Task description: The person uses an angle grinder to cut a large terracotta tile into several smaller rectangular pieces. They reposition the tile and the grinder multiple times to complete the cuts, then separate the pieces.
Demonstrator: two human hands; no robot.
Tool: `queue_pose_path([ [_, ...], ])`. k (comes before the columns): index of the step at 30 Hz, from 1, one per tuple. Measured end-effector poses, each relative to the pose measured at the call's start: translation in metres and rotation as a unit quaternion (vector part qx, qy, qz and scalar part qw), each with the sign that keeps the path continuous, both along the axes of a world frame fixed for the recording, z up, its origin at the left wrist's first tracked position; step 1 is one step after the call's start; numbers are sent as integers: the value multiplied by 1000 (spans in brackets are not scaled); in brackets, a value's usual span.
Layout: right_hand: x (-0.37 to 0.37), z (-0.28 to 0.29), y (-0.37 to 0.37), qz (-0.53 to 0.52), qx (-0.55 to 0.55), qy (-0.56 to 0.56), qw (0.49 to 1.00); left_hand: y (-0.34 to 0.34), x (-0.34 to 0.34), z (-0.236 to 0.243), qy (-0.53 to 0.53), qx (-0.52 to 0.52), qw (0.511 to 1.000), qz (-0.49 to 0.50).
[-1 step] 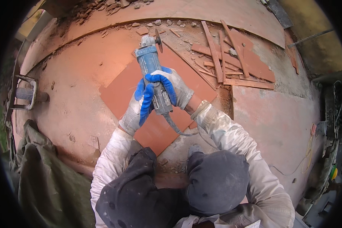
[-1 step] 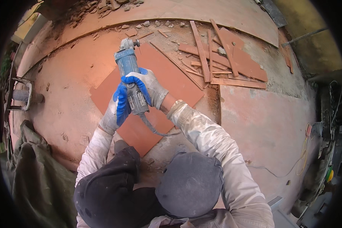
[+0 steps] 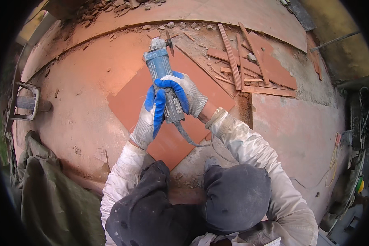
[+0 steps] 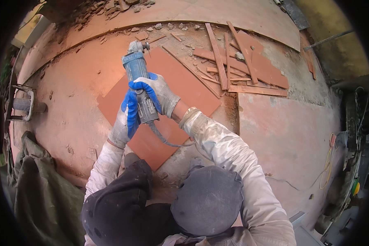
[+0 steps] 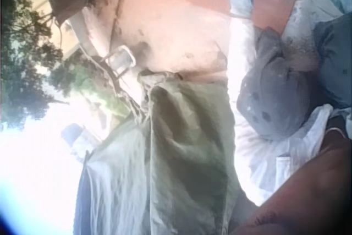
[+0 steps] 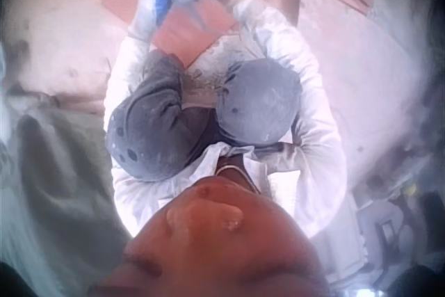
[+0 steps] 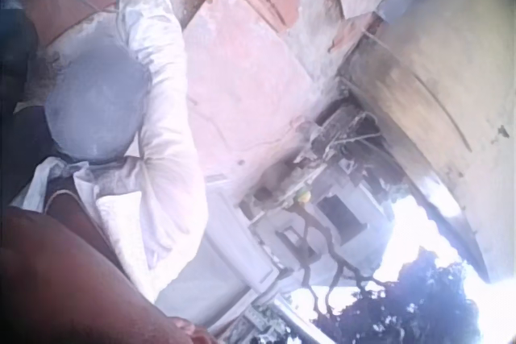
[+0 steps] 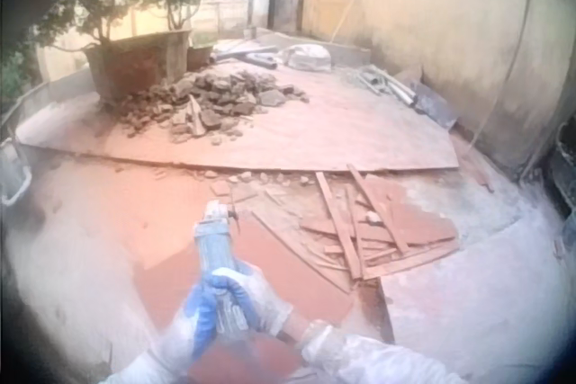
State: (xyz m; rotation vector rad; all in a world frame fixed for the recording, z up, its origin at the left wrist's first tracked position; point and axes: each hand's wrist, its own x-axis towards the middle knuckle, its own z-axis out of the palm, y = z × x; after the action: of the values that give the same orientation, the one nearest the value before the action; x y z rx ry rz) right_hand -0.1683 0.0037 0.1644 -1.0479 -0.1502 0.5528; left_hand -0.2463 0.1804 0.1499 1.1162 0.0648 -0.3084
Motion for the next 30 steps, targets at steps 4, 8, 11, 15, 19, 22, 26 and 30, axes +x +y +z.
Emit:
queue_pose_path([
  [4, 23, -12, 20, -19, -49, 87, 995, 3, -7, -10, 14, 120, 992, -23],
  [8, 28, -26, 23, -35, -131, 111, 985, 6, 3, -9, 62, -71, 992, -87],
  [11, 29, -23, 8, -18, -10, 227, 974, 10, -3, 0, 13, -113, 989, -93],
  [15, 12, -23, -20, -35, 149, 281, 947, 9, -20, 0, -101, 100, 982, -123],
  [19, -3, -21, -22, 31, 166, 278, 946, -2, -29, 1, -225, 303, 920, -106],
  [22, -5, 5, -17, 50, 118, 220, 967, -8, -35, 16, -254, 334, 904, -83],
  [26, -24, 47, -10, -4, 9, 97, 995, -10, -48, 28, -316, 409, 856, -15],
  [30, -44, 42, 16, -41, -79, 97, 991, -10, -63, 9, -310, 456, 833, 36],
])
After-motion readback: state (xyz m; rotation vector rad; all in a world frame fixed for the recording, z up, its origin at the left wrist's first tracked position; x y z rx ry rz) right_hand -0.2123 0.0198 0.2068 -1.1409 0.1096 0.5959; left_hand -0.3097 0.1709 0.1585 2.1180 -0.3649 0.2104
